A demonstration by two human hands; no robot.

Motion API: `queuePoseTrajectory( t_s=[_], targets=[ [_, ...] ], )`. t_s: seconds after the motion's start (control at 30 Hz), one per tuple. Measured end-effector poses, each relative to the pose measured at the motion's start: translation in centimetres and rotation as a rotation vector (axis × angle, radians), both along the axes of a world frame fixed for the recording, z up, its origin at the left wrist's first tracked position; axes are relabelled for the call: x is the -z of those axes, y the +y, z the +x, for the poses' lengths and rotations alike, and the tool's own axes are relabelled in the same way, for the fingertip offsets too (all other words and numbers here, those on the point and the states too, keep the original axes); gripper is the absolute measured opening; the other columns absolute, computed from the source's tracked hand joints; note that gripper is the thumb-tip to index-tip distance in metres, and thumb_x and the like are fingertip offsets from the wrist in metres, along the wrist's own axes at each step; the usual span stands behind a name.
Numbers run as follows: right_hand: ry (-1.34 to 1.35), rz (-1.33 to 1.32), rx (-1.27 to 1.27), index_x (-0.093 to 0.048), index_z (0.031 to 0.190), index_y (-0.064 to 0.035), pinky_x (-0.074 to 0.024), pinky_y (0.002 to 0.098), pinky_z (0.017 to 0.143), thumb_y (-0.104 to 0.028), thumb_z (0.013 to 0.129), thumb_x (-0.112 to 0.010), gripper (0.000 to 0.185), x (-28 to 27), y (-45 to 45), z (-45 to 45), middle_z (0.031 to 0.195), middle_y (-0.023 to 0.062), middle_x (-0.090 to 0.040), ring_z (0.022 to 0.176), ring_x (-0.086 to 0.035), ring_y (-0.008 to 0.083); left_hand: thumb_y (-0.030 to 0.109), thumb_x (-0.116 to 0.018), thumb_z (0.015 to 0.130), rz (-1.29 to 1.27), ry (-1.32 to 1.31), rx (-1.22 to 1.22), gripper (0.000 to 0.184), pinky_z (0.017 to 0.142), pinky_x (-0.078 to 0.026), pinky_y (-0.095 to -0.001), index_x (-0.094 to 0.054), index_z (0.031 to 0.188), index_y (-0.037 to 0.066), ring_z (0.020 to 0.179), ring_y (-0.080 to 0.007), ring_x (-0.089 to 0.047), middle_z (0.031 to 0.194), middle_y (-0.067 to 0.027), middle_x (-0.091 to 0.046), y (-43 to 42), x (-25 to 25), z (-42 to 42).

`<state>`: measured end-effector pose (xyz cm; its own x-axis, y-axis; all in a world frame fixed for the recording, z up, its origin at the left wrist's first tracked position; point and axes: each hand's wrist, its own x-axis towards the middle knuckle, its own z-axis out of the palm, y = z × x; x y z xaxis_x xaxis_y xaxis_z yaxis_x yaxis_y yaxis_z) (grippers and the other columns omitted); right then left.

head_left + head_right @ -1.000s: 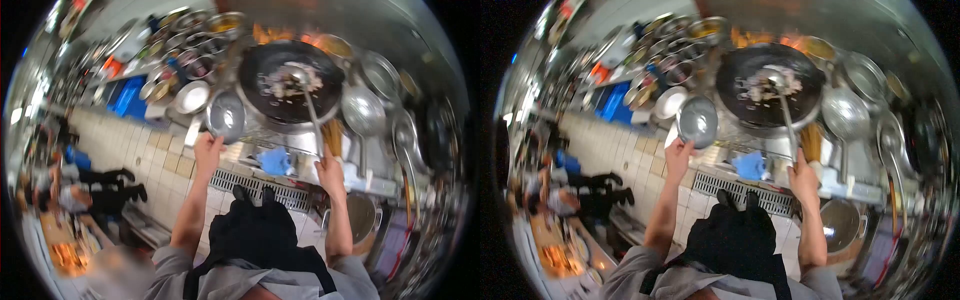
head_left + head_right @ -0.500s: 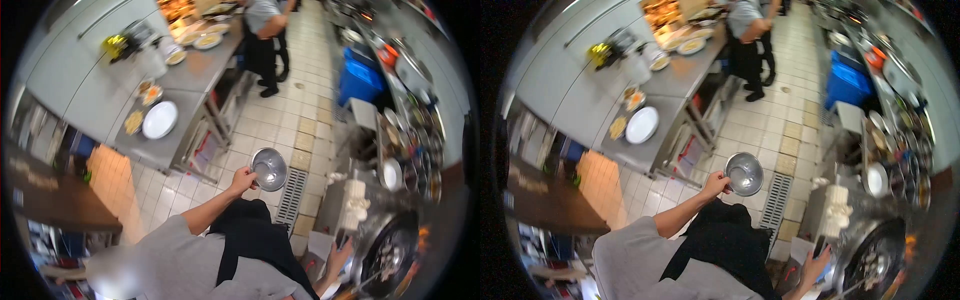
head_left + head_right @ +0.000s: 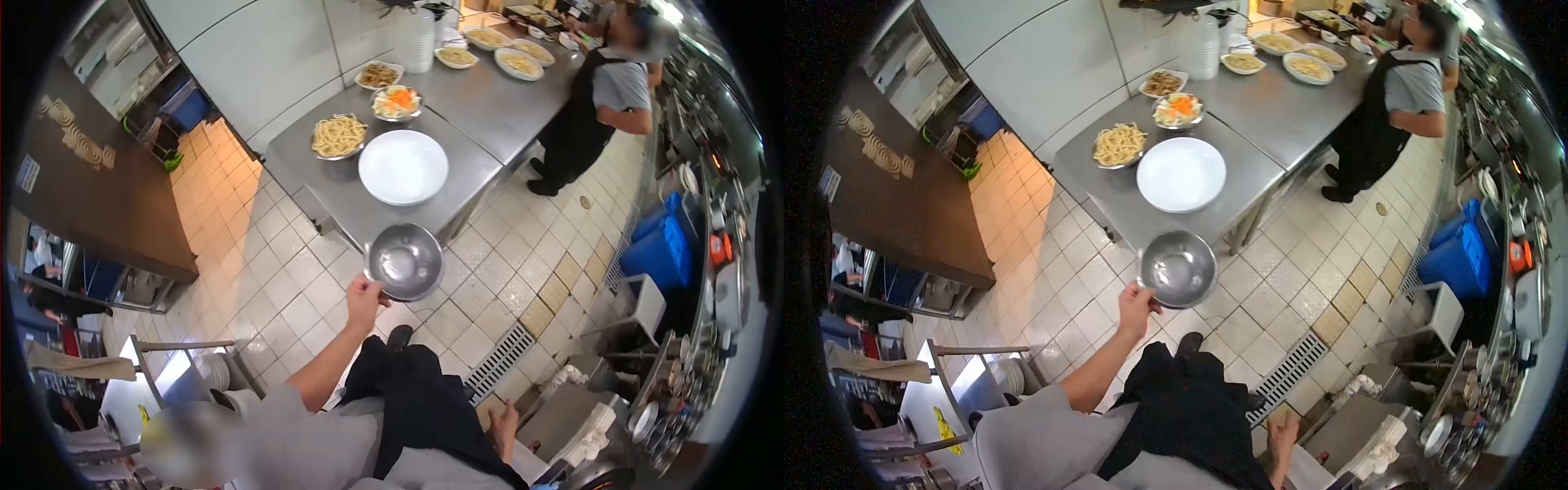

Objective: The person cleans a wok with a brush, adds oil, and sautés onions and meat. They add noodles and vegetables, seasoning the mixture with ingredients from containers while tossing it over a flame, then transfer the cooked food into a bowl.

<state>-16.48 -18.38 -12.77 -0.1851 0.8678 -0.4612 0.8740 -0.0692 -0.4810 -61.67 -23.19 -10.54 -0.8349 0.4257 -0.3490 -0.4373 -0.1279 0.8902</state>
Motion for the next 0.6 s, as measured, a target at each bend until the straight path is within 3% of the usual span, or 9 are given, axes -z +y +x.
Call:
queuePoseTrajectory(
  t_s=[0.07,0.17,0.27,0.37,0.47,0.57,0.6],
  targets=[
    [-0.121,-0.146,-0.034,-0.045,0.136,0.0013,-0.0454,0.0421,0.093,-0.027,0.083,-0.069,0.065,3.8,-1.3,-0.2,0.124,0.0282,-0.051,0.11,-0.055,0.0383,0.003,-0.057,0.083,0.064,0.068,-0.237,0.017,0.043,-0.047,-0.029,-0.043,0.091,0.003,0.05,-0.0171,-0.056,0.068,-0.0108,-0.056,-1.1,-0.1,-5.7],
    [-0.131,-0.321,0.097,-0.048,0.134,-0.0002,-0.0431,0.0426,0.098,-0.026,0.084,-0.068,0.06,7.1,-3.6,-0.4,0.121,0.0269,-0.056,0.119,-0.052,0.0389,0.002,-0.055,0.083,0.036,0.183,-0.509,0.048,0.045,-0.046,-0.0316,-0.026,0.12,0.005,0.051,-0.0193,-0.054,0.075,-0.013,-0.055,-2.3,0.7,-16.7],
    [-0.099,-0.188,0.151,-0.057,0.124,0.0007,-0.0464,0.0436,0.09,-0.025,0.084,-0.067,0.048,23.9,-8.0,12.0,0.104,0.0228,-0.064,0.106,-0.059,0.0363,0.0,-0.054,0.083,0.076,0.208,-0.686,0.054,0.045,-0.047,-0.0305,-0.021,0.125,0.004,0.052,-0.0196,-0.055,0.083,-0.0167,-0.055,-0.7,0.9,-26.8],
    [-0.204,-0.285,0.228,-0.058,0.122,0.0005,-0.0471,0.043,0.088,-0.025,0.082,-0.068,0.049,18.0,-8.0,11.4,0.102,0.0225,-0.065,0.103,-0.061,0.0355,-0.004,-0.053,0.083,0.206,0.143,-0.764,0.05,0.045,-0.051,-0.0325,-0.027,0.124,0.003,0.054,-0.0214,-0.057,0.088,-0.0189,-0.057,1.9,0.9,-34.8],
    [-0.276,-0.302,0.306,-0.06,0.121,0.0003,-0.0478,0.0425,0.086,-0.025,0.079,-0.069,0.05,13.3,-8.5,10.2,0.1,0.0223,-0.066,0.1,-0.062,0.0347,-0.006,-0.054,0.083,0.352,0.119,-0.652,0.041,0.05,-0.057,-0.0354,-0.035,0.119,0.0,0.058,-0.0244,-0.061,0.097,-0.0203,-0.057,4.5,2.7,-41.4],
    [-0.319,-0.306,0.387,-0.061,0.119,0.0001,-0.0484,0.0419,0.084,-0.025,0.076,-0.071,0.05,9.6,-10.0,9.3,0.097,0.0221,-0.066,0.097,-0.064,0.0339,-0.004,-0.053,0.086,0.286,-0.071,-0.65,0.036,0.063,-0.061,-0.0378,-0.041,0.12,-0.002,0.076,-0.0288,-0.064,0.109,-0.0216,-0.055,7.1,2.8,-44.8],
    [-0.331,-0.303,0.418,-0.062,0.118,0.0,-0.0487,0.0418,0.083,-0.025,0.075,-0.071,0.051,8.8,-10.6,9.1,0.096,0.022,-0.067,0.096,-0.064,0.0337,-0.001,-0.052,0.089,0.383,-0.051,-0.547,0.04,0.069,-0.061,-0.0389,-0.038,0.126,-0.001,0.087,-0.0317,-0.062,0.114,-0.0233,-0.052,7.2,3.3,-45.5]
  ],
)
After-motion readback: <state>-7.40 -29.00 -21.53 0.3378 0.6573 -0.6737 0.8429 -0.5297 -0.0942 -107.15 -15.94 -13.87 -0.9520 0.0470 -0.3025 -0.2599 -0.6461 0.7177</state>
